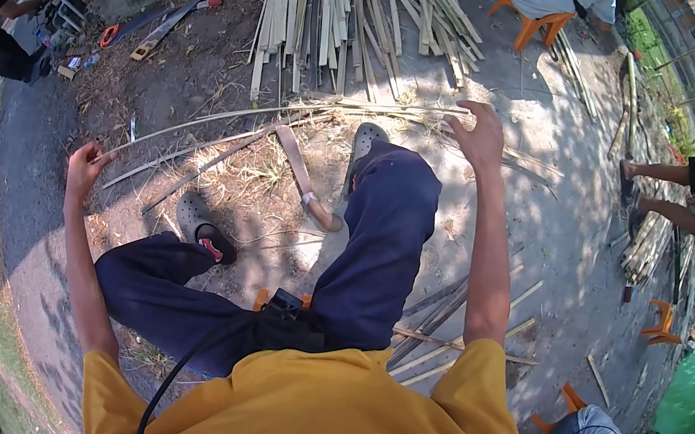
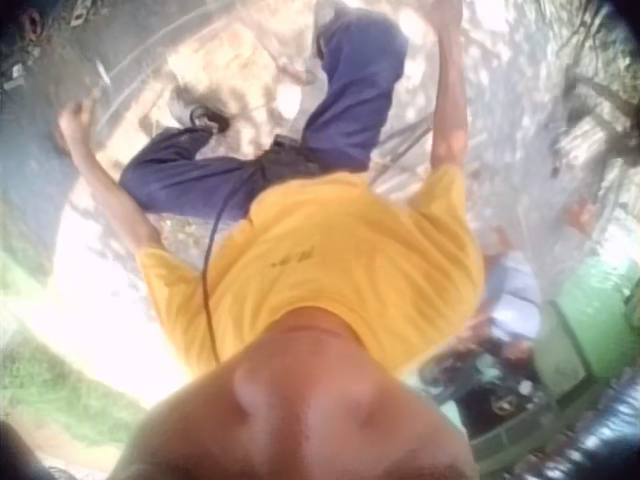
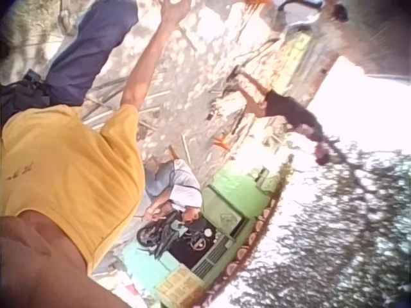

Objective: The person uses a large blade to shave or peel thin strips of bamboo by hand while sitting on a stool outdoors.

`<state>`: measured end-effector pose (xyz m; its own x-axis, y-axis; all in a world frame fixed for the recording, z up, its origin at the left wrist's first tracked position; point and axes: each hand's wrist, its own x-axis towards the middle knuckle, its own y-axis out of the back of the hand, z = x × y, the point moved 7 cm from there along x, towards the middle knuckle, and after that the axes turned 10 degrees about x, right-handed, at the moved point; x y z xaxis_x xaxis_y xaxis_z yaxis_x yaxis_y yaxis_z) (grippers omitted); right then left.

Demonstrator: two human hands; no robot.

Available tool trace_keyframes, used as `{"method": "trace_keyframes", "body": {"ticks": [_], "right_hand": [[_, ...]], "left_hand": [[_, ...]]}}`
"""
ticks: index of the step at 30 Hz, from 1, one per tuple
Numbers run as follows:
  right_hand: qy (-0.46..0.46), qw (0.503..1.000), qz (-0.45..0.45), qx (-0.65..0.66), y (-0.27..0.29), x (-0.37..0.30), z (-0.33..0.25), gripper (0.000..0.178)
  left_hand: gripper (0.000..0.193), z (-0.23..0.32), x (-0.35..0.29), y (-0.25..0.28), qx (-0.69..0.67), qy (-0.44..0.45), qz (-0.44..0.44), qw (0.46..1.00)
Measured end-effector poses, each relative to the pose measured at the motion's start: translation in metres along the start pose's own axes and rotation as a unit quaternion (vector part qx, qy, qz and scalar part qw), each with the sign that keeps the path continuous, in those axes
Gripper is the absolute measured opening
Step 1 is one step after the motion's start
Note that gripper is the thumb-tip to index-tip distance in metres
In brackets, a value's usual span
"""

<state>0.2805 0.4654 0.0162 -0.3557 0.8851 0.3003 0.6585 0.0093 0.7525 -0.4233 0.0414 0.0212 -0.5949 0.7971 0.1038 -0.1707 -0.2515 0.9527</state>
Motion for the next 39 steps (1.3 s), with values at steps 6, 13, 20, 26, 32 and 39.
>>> {"method": "trace_keyframes", "body": {"ticks": [6, 13, 20, 26, 32, 39], "right_hand": [[-0.121, 0.971, 0.137, 0.153, 0.064, -0.025, -0.05, 0.039], [-0.096, 0.96, -0.095, 0.245, -0.155, -0.085, -0.133, 0.025], [-0.15, 0.883, -0.412, -0.166, -0.437, -0.195, -0.02, 0.051], [-0.204, 0.91, -0.342, -0.119, -0.48, -0.237, 0.006, 0.06], [-0.268, 0.899, -0.309, -0.159, -0.479, -0.227, 0.007, 0.07], [-0.293, 0.903, -0.277, -0.147, -0.475, -0.222, 0.001, 0.057]], "left_hand": [[0.047, -0.047, -0.014, -0.017, -0.064, 0.02, -0.075, 0.995], [0.051, -0.107, -0.007, -0.079, -0.018, 0.064, -0.172, 0.983], [0.044, -0.119, -0.024, -0.106, -0.011, 0.073, -0.228, 0.971], [0.039, -0.101, -0.053, -0.107, -0.102, 0.195, -0.363, 0.905], [0.036, -0.087, -0.047, -0.114, -0.103, 0.208, -0.407, 0.883], [0.029, -0.088, -0.047, -0.121, -0.175, 0.17, -0.426, 0.871]]}}
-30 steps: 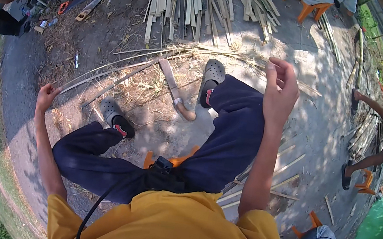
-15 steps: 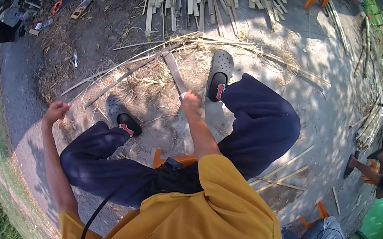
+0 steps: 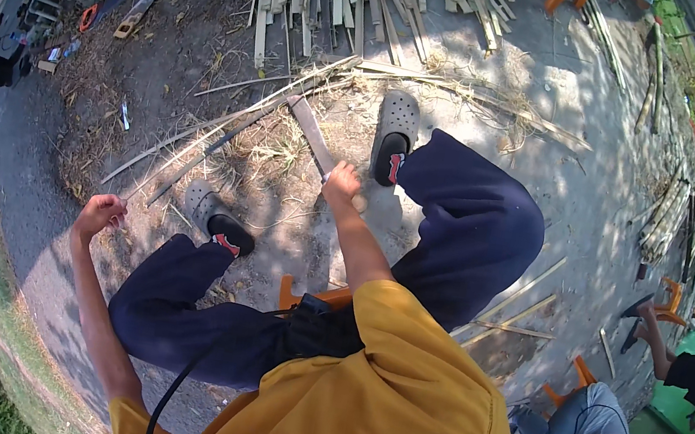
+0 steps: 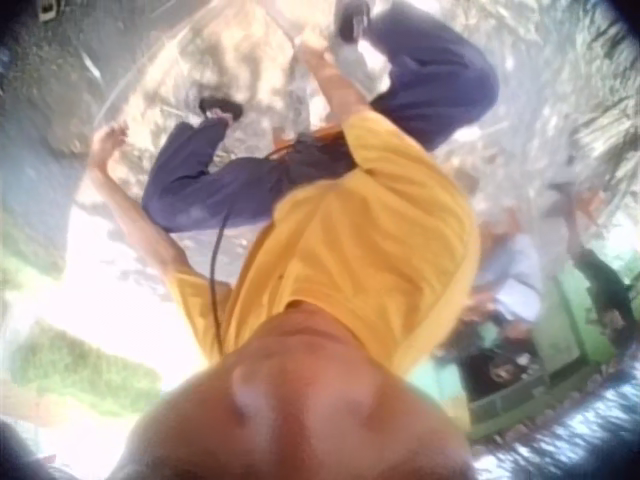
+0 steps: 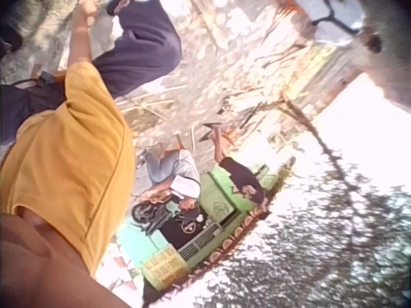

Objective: The person uses a large blade to shave or peel thin strips of bamboo by hand while sitting on a stool outdoors.

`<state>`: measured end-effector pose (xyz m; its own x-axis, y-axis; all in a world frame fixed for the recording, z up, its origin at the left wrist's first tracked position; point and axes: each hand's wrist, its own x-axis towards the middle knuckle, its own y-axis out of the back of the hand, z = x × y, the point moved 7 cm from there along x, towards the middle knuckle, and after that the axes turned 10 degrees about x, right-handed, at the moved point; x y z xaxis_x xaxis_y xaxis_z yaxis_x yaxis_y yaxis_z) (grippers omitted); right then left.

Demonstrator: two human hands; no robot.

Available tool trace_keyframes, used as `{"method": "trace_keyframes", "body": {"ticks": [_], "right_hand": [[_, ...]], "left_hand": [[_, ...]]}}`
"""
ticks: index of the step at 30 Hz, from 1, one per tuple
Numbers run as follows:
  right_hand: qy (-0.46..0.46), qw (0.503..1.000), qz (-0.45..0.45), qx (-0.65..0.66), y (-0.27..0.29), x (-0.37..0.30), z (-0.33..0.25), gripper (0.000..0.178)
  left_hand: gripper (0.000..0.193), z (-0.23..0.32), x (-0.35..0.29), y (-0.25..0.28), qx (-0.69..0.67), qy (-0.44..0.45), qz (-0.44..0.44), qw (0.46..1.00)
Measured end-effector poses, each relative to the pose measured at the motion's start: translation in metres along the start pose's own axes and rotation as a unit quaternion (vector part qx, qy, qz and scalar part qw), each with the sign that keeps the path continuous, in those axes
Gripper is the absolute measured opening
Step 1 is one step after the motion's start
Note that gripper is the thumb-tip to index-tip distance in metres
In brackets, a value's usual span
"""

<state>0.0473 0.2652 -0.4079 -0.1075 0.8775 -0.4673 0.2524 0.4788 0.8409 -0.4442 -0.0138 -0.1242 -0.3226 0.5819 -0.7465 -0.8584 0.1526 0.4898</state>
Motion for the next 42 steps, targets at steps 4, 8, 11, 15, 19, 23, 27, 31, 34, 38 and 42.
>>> {"method": "trace_keyframes", "body": {"ticks": [4, 8, 11, 15, 19, 23, 27, 31, 34, 38, 42], "right_hand": [[-0.064, 0.992, -0.042, 0.099, 0.03, -0.013, -0.014, 0.068], [0.056, 0.951, -0.168, 0.253, 0.131, -0.068, -0.063, 0.056], [0.354, 0.894, -0.027, 0.274, 0.276, -0.177, -0.084, 0.04], [0.39, 0.847, 0.231, 0.278, 0.465, -0.279, 0.009, 0.025], [0.212, 0.811, 0.453, 0.303, 0.545, -0.306, 0.128, 0.028], [0.107, 0.816, 0.472, 0.317, 0.499, -0.278, 0.15, 0.044], [0.568, 0.814, 0.086, 0.086, 0.315, -0.298, -0.033, 0.043], [0.597, 0.769, -0.009, 0.228, 0.318, -0.311, -0.085, 0.024], [0.486, 0.813, 0.132, 0.293, 0.421, -0.26, -0.043, 0.023], [0.351, 0.836, 0.314, 0.282, 0.448, -0.218, -0.011, 0.023], [0.486, 0.869, 0.083, 0.049, 0.334, -0.24, -0.055, 0.022]], "left_hand": [[0.03, 0.004, 0.006, 0.005, 0.003, -0.008, 0.004, 1.0], [0.028, 0.016, 0.017, 0.017, 0.057, 0.002, 0.009, 0.998], [0.026, 0.03, 0.021, 0.03, 0.077, 0.004, 0.035, 0.996], [0.029, 0.05, 0.014, 0.041, 0.126, 0.015, 0.068, 0.99], [0.029, 0.065, -0.005, 0.045, 0.106, 0.023, 0.096, 0.99], [0.028, 0.078, -0.028, 0.05, 0.062, -0.004, 0.137, 0.989], [0.029, 0.082, -0.039, 0.044, 0.035, 0.02, 0.161, 0.986], [0.032, 0.095, -0.045, 0.043, 0.044, -0.019, 0.225, 0.973], [0.035, 0.095, -0.048, 0.038, 0.051, -0.041, 0.226, 0.972], [0.042, 0.101, -0.05, 0.039, 0.064, -0.093, 0.23, 0.967], [0.041, 0.116, -0.038, 0.039, 0.064, -0.093, 0.21, 0.971]]}}
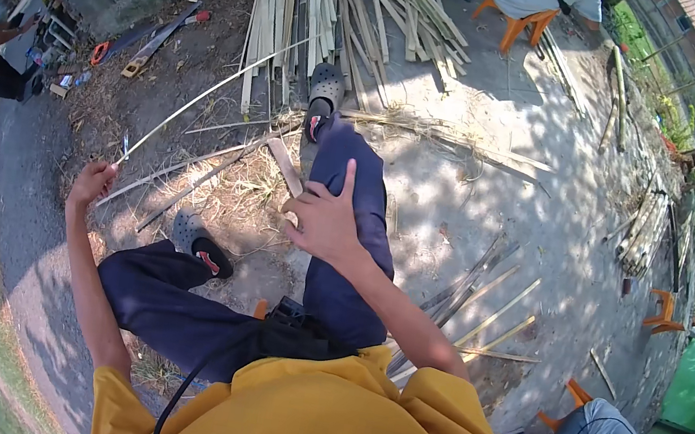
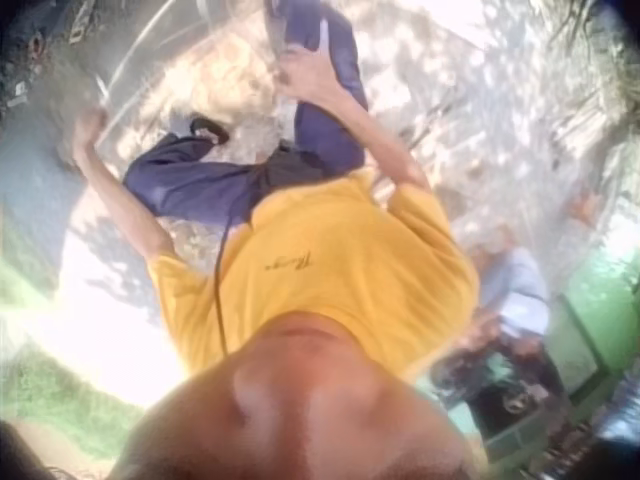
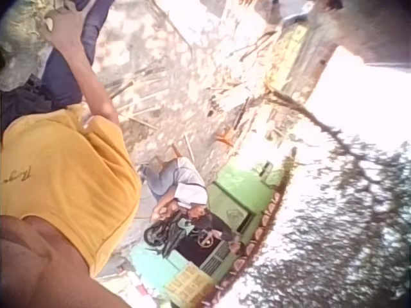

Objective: The person uses a large blade to shave or peel thin strips of bamboo by hand while sitting on a stool outdoors.

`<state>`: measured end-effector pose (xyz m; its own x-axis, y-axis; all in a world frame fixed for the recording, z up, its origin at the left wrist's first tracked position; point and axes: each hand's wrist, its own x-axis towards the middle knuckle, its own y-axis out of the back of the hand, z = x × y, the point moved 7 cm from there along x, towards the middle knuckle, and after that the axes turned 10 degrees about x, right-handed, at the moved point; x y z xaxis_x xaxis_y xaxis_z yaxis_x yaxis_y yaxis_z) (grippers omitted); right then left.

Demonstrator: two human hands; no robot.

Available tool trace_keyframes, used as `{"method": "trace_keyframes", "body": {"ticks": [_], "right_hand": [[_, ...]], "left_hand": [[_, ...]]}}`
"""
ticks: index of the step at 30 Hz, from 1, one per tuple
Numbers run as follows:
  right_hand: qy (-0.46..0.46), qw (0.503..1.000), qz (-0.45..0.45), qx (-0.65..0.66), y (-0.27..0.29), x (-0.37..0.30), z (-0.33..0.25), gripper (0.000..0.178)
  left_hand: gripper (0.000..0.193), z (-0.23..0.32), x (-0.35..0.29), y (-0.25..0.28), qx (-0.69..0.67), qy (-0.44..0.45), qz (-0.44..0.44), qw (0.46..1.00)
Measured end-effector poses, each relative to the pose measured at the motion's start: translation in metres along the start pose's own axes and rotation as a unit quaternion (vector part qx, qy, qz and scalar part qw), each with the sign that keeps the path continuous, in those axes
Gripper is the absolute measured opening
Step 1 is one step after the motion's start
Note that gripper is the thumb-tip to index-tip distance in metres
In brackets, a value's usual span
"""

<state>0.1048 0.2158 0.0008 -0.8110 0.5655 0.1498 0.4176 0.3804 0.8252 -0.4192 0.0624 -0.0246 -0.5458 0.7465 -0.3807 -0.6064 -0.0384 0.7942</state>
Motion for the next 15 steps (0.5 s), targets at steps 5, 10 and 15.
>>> {"method": "trace_keyframes", "body": {"ticks": [5, 10, 15], "right_hand": [[0.071, 0.977, 0.126, 0.157, 0.043, -0.015, -0.004, 0.018], [-0.122, 0.893, 0.361, 0.241, 0.111, -0.05, 0.1, 0.028], [-0.311, 0.81, 0.342, 0.36, 0.06, -0.099, 0.177, 0.043]], "left_hand": [[0.042, 0.022, 0.017, -0.008, 0.02, -0.041, -0.019, 0.999], [0.04, 0.019, 0.029, -0.017, -0.025, -0.057, -0.032, 0.998], [0.037, 0.025, 0.036, -0.018, -0.045, -0.083, -0.03, 0.995]]}}
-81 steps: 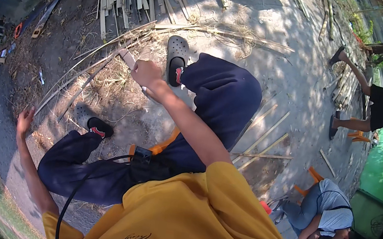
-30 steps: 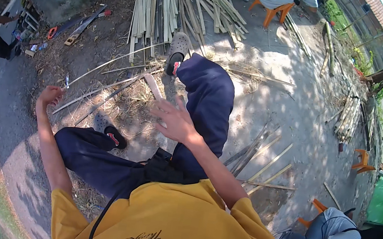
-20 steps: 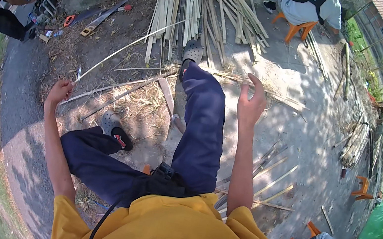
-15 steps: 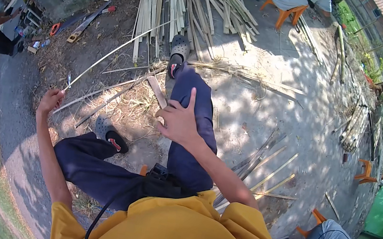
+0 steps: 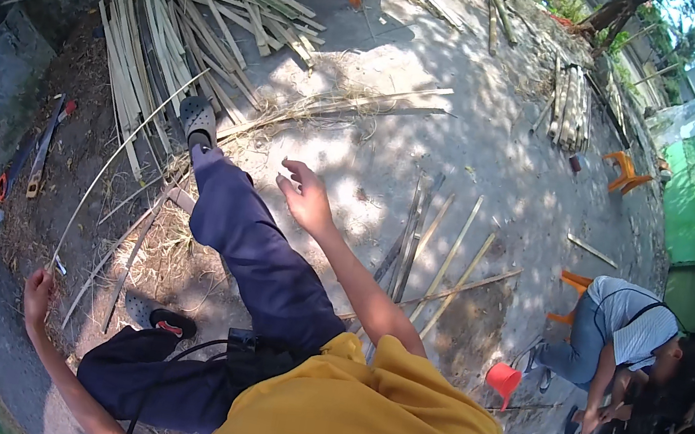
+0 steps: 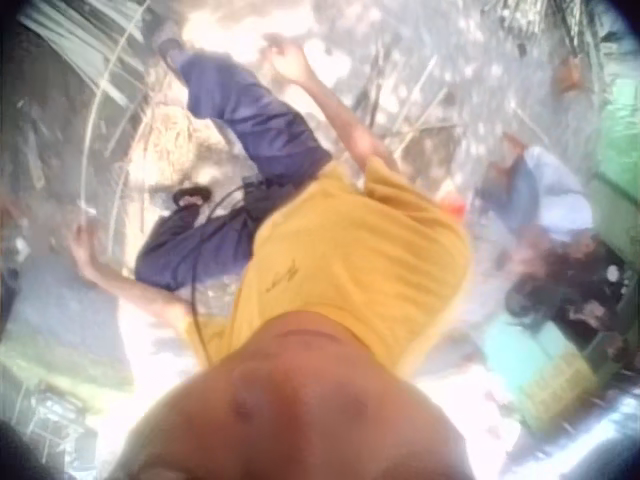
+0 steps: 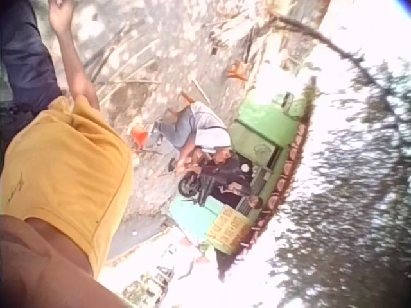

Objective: The person uses a large blade to shave or peel thin strips of bamboo by hand while sitting on a stool outdoors.

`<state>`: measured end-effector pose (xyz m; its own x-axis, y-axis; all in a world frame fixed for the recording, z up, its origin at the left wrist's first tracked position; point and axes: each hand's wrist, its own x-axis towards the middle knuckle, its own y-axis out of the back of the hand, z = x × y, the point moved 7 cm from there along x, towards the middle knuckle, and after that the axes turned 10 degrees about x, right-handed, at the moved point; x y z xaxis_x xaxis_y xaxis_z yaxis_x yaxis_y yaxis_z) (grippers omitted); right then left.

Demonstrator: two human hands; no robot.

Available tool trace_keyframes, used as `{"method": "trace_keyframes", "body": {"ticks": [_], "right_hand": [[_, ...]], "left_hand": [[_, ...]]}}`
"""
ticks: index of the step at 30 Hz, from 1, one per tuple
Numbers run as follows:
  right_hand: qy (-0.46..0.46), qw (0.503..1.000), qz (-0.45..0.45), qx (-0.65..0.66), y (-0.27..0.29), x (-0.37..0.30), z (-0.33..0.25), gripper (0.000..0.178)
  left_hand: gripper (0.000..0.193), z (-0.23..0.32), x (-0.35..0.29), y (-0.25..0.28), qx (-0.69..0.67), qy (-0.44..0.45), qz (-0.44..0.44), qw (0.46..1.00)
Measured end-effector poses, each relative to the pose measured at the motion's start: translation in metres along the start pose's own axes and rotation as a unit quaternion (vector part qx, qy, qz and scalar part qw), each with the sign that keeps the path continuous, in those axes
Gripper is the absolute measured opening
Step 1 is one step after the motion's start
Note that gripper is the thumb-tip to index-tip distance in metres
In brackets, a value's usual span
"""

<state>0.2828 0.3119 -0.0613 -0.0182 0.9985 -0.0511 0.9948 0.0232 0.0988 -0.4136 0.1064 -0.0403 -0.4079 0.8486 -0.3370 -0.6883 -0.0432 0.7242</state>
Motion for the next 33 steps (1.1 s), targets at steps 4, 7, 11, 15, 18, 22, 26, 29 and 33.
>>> {"method": "trace_keyframes", "body": {"ticks": [4, 7, 11, 15, 18, 22, 26, 29, 33], "right_hand": [[-0.023, 0.995, 0.071, -0.065, 0.019, -0.021, 0.007, 0.042], [0.177, 0.978, 0.066, -0.094, -0.012, 0.0, -0.064, 0.039], [0.31, 0.943, -0.072, -0.097, -0.126, 0.056, -0.143, 0.054], [-0.059, 0.969, -0.212, 0.108, -0.268, 0.106, -0.116, 0.082], [-0.221, 0.909, -0.31, 0.17, -0.349, 0.093, -0.09, 0.084], [-0.233, 0.882, -0.37, 0.176, -0.411, 0.064, -0.046, 0.067], [-0.254, 0.845, -0.387, 0.268, -0.435, 0.055, 0.02, 0.044], [-0.327, 0.817, -0.38, 0.284, -0.444, 0.055, 0.07, 0.052], [-0.324, 0.824, -0.426, 0.187, -0.455, 0.052, 0.098, 0.048]], "left_hand": [[0.037, 0.034, -0.014, -0.003, 0.012, -0.023, 0.013, 1.0], [0.036, 0.072, -0.046, -0.009, -0.011, -0.038, 0.019, 0.999], [0.032, 0.135, -0.098, -0.006, 0.077, -0.071, 0.179, 0.978], [0.035, 0.155, -0.129, -0.057, -0.016, -0.002, 0.223, 0.975], [0.037, 0.146, -0.135, -0.106, -0.179, 0.037, 0.15, 0.972], [0.033, 0.14, -0.14, -0.177, -0.418, 0.034, 0.055, 0.906], [0.037, 0.136, -0.146, -0.242, -0.47, 0.028, -0.014, 0.882], [0.043, 0.131, -0.155, -0.273, -0.455, 0.038, -0.036, 0.889], [0.039, 0.121, -0.16, -0.286, -0.447, 0.068, -0.018, 0.892]]}}
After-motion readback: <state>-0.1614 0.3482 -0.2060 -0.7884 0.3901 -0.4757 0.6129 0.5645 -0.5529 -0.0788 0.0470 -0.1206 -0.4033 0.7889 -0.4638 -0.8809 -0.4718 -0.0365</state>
